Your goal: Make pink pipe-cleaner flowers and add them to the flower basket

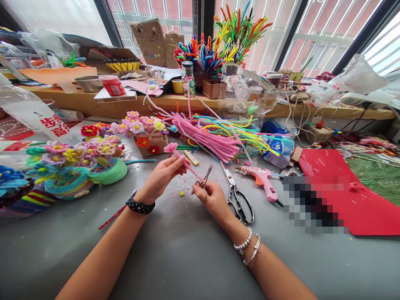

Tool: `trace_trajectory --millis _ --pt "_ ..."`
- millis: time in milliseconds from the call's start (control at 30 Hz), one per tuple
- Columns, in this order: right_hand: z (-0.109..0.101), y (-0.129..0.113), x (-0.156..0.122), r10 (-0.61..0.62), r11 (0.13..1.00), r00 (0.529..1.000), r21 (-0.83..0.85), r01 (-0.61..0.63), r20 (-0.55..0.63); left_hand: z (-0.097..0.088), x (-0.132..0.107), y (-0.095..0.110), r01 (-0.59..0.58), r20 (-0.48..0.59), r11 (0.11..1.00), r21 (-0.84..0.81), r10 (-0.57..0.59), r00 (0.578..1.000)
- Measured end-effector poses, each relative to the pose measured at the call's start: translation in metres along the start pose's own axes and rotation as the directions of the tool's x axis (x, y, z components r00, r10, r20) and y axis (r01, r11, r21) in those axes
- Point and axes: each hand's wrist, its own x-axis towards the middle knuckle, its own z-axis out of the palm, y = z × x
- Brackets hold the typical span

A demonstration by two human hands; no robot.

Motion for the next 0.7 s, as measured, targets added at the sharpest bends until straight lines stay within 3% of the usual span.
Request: trace_trajectory --millis 200,433,700 --pt "0.003 -0.001 -0.001 -0.011 0.987 0.982 -0.156 0.042 0.190 -0.004 0.002 0.001 -0.067 -0.079 0.995 -0.070 0.062 0.995" --pt "0.004 -0.002 0.000 -0.049 0.971 0.952 -0.207 0.116 0.302 -0.002 0.002 -0.001 -0.097 -0.044 0.995 0.019 0.097 0.994" --pt "0.012 0.002 -0.004 -0.043 0.935 0.974 -0.335 0.118 0.223 0.003 -0.001 -0.001 -0.123 -0.084 0.986 0.116 0.133 0.988"
